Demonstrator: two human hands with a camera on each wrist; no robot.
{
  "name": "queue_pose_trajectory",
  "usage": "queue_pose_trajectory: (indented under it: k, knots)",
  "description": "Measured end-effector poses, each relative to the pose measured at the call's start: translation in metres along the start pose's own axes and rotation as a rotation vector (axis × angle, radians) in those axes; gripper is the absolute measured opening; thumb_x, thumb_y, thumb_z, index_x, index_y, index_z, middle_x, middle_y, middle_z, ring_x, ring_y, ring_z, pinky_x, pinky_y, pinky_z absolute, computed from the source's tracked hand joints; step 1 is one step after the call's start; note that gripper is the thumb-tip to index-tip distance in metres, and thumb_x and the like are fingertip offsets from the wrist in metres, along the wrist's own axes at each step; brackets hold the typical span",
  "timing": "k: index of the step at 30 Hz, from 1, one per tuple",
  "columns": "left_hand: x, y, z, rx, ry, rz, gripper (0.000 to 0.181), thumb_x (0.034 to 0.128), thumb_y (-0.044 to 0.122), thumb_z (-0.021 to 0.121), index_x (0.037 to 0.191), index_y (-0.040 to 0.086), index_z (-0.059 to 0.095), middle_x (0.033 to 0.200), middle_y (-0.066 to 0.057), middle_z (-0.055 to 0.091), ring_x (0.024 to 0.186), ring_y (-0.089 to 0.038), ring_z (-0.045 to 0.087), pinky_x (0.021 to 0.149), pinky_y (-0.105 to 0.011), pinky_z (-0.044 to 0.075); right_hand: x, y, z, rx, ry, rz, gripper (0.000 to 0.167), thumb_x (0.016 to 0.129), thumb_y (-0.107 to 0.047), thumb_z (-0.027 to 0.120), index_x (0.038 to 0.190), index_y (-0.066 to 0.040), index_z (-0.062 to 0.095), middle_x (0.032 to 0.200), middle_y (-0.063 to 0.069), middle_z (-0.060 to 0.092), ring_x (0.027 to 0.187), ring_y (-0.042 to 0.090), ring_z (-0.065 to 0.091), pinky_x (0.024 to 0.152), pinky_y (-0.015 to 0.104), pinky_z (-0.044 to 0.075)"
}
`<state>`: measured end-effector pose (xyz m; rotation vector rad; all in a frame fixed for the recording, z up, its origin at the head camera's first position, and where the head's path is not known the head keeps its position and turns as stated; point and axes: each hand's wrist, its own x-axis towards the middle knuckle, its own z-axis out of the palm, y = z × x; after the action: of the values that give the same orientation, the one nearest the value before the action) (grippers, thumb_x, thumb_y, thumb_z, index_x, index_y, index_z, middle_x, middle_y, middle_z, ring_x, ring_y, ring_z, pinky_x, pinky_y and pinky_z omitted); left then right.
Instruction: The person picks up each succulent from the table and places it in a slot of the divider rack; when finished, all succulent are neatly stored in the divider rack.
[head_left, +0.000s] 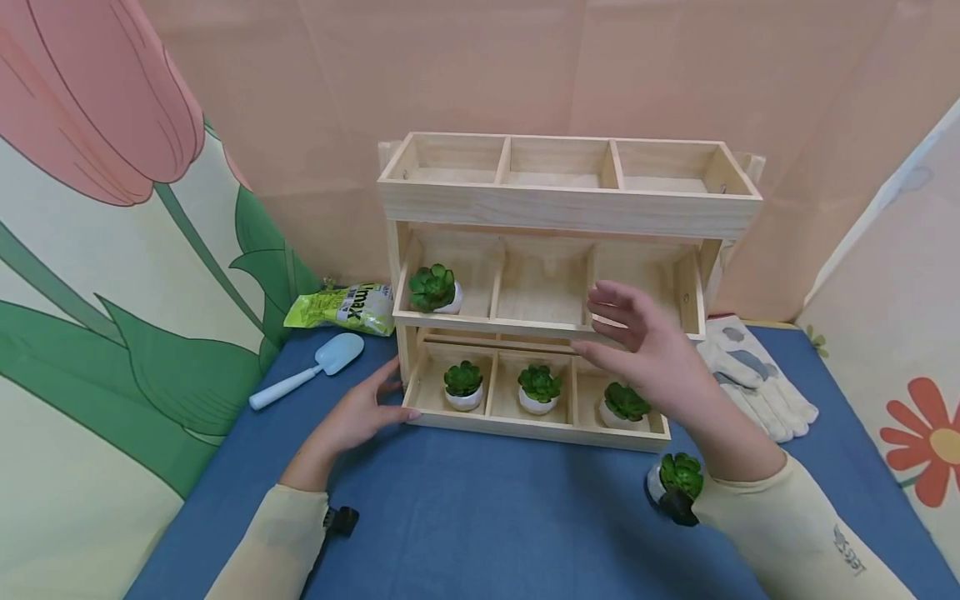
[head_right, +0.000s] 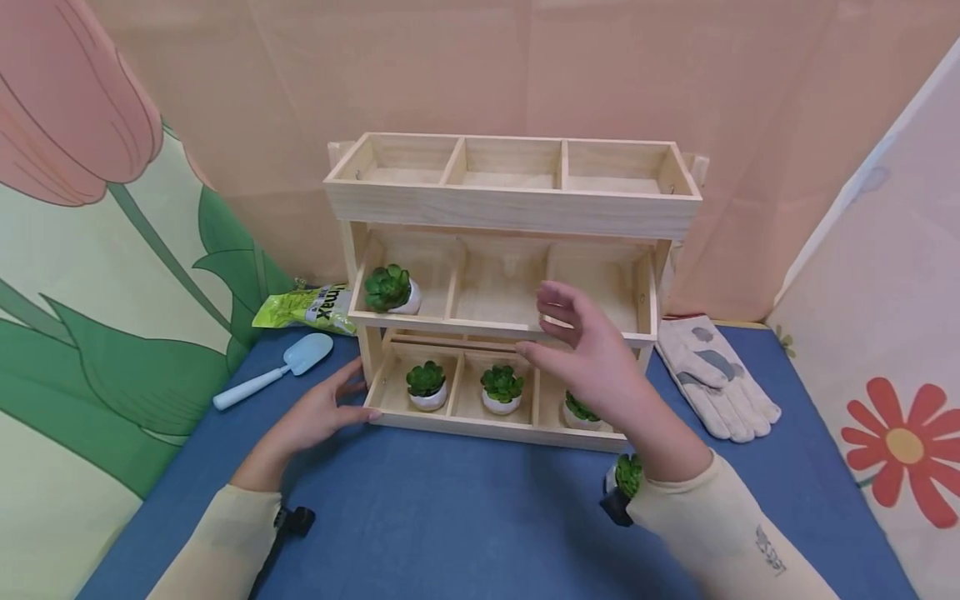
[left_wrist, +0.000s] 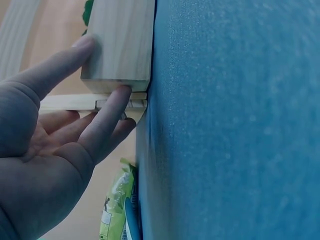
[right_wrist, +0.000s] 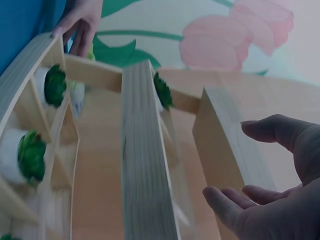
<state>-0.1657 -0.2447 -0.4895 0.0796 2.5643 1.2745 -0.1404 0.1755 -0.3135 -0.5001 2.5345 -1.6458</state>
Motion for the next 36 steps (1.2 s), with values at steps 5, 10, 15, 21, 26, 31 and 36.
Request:
queue_pose_trajectory:
  k: [5,10,15,21,26,31,36]
  knots:
    - [0.000,0.001,0.000,-0.004,-0.004,-0.003,0.109,0.0915,0.043,0.086,0.173,0.032,0.015,0.171,-0.023,0.039,0.157,-0.049,0.040,0.087,-0.047,0.059,-0.019,0.019,-0.019,-0.010,0.031,0.032,0.083,0.100,-0.021,0.078,0.167,-0.012,0.030,0.167,0.014,0.045,0.150,0.040,0.052,0.095,0.008,0.052]
    - [0.000,0.000,0.000,-0.009,-0.006,0.005,0.109,0.0910,0.043,0.086,0.173,0.033,0.015,0.171,-0.022,0.039,0.157,-0.049,0.040,0.087,-0.047,0.059,-0.037,0.037,-0.030,-0.071,0.055,0.048,0.084,0.101,-0.023,0.077,0.168,-0.014,0.029,0.168,0.014,0.044,0.147,0.034,0.055,0.094,0.006,0.050]
    - [-0.001,0.001,0.000,-0.003,0.006,0.026,0.110,0.0903,0.046,0.086,0.173,0.033,0.015,0.174,-0.019,0.034,0.158,-0.048,0.039,0.102,-0.061,0.055,-0.049,0.049,-0.035,-0.113,0.080,0.039,0.085,0.100,-0.019,0.078,0.168,-0.012,0.028,0.166,0.015,0.045,0.134,-0.001,0.058,0.095,0.004,0.049]
    - [-0.004,0.001,0.001,-0.003,0.011,0.026,0.108,0.0904,0.045,0.086,0.173,0.033,0.017,0.175,-0.017,0.034,0.158,-0.047,0.039,0.108,-0.065,0.051,-0.063,0.063,-0.040,-0.128,0.086,0.043,0.085,0.099,-0.015,0.078,0.167,-0.011,0.027,0.164,0.018,0.045,0.124,-0.019,0.050,0.093,0.004,0.049]
    - [-0.002,-0.001,0.002,-0.012,0.004,0.018,0.109,0.0903,0.045,0.086,0.173,0.033,0.016,0.178,-0.014,0.027,0.160,-0.045,0.038,0.109,-0.065,0.051,-0.074,0.077,-0.044,-0.154,0.081,0.094,0.085,0.100,-0.017,0.077,0.168,-0.010,0.026,0.166,0.021,0.043,0.134,0.004,0.057,0.092,0.005,0.051]
    - [-0.002,-0.002,0.002,-0.015,0.001,0.025,0.110,0.0901,0.046,0.086,0.173,0.033,0.015,0.178,-0.014,0.027,0.159,-0.047,0.037,0.109,-0.067,0.050,-0.085,0.092,-0.046,-0.165,0.077,0.182,0.090,0.100,-0.023,0.078,0.168,-0.008,0.022,0.166,0.024,0.041,0.142,0.040,0.055,0.089,0.006,0.051]
    - [-0.001,-0.002,0.002,-0.004,0.000,0.021,0.111,0.0899,0.049,0.085,0.173,0.033,0.015,0.177,-0.015,0.029,0.159,-0.047,0.038,0.107,-0.067,0.052,-0.096,0.110,-0.041,-0.165,0.068,0.238,0.093,0.098,-0.025,0.081,0.168,-0.006,0.023,0.166,0.025,0.041,0.144,0.043,0.052,0.090,0.005,0.050]
